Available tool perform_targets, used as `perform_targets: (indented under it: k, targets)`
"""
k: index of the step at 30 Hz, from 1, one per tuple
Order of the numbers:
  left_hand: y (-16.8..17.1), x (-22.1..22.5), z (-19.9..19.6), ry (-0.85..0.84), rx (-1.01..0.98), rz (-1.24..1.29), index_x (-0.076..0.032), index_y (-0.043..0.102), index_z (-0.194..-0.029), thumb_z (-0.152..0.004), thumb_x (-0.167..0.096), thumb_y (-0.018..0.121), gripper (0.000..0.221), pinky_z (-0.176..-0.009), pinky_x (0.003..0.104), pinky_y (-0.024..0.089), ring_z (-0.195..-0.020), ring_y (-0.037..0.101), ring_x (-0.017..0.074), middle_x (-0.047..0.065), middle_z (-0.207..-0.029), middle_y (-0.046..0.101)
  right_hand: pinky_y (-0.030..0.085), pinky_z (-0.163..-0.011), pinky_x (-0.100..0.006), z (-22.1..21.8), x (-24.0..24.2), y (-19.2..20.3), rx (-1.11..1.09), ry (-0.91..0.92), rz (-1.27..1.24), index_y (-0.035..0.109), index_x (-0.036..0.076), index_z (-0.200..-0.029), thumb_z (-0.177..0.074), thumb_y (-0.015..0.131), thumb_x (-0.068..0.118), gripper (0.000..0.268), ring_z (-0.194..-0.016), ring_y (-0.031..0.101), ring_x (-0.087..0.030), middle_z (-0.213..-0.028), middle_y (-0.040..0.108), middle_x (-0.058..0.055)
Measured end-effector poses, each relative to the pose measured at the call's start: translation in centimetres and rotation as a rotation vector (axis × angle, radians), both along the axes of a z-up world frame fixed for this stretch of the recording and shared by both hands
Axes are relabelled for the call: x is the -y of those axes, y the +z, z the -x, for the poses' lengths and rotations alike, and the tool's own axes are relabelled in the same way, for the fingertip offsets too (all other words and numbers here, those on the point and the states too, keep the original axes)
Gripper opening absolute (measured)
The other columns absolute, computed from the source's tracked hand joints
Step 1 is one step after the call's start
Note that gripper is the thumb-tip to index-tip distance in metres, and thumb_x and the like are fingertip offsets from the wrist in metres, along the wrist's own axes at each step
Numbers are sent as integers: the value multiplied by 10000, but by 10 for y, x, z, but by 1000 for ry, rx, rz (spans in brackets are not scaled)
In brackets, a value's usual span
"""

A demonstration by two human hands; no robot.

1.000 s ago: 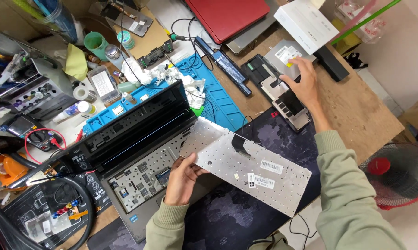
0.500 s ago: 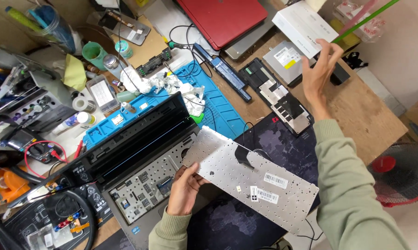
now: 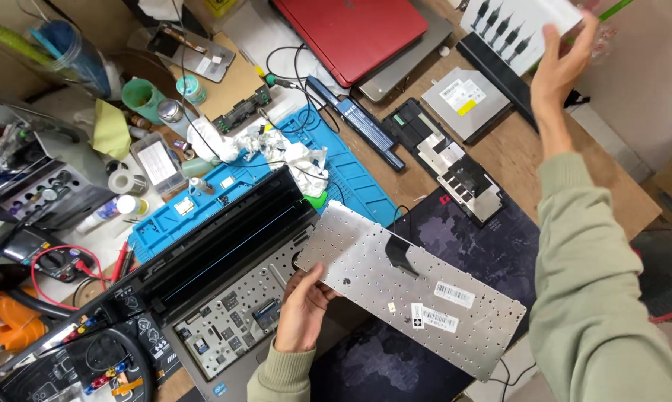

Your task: Disassembling a laptop by removing the keyboard and screen assembly using a prying tool

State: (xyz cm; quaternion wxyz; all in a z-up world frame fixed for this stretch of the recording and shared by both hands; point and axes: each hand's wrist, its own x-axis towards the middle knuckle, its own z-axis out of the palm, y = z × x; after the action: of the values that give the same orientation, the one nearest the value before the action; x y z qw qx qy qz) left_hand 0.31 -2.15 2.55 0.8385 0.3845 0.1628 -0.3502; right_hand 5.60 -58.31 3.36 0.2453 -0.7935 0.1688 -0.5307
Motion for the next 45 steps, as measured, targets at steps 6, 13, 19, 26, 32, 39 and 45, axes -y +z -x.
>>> perform_targets:
  k: [6,13,19,26,32,39,45]
  targets:
    - [1,6,-1,3,-21,-6,-133,498,-624,-902,-71,726,365,-673,423,627,-617,635,183,10,-749,626,385,-712,-419,0,63,-30,14,-24,43,473,62,-1191,-1171,610,135,156,-829,437,-237,-950,486,-110]
    - [0,9,0,-6,-48,-25,-131,541,-631,-892,-89,745,334,-672,420,627,-615,635,170,20,-825,695,367,-708,-402,3,55,-26,25,39,90,488,63,-1268,-1170,700,109,238,-872,441,-243,-1040,514,-136]
    - [7,10,3,-17,-9,-46,-153,458,-613,-900,-122,742,405,-660,401,609,-666,615,199,45,-800,663,450,-758,-433,4,77,-34,62,68,122,477,78,-1392,-1166,743,280,403,-954,553,-284,-1105,590,-177]
    - [10,15,4,-22,-7,-55,-184,385,-583,-873,-156,774,486,-663,422,620,-688,570,167,16,-705,558,620,-743,-387,28,66,-15,-93,208,-87,438,67,-1370,-1202,600,22,238,-898,683,-296,-1185,652,-219]
    - [8,15,4,-29,44,-19,-152,442,-631,-918,-107,723,404,-682,455,642,-632,577,175,38,-754,602,586,-900,-454,64,-13,14,-211,96,-155,225,245,-1523,-1192,703,47,615,-1084,660,-338,-1422,458,-286]
    - [-40,29,1,-40,150,-14,52,636,-1055,-999,-119,621,180,-745,420,624,-844,774,318,235,-979,761,313,-1181,-607,143,-264,99,-829,695,-286,555,195,-1434,-665,873,530,896,-1330,525,-446,-1389,605,-175]
    - [-10,55,-2,-103,238,-22,142,539,-1252,-1010,-167,596,397,-806,478,641,-945,762,383,318,-1095,716,347,-1116,-600,167,-301,73,-990,559,-97,429,297,-1543,-619,929,534,1077,-1341,454,-472,-1559,360,-228]
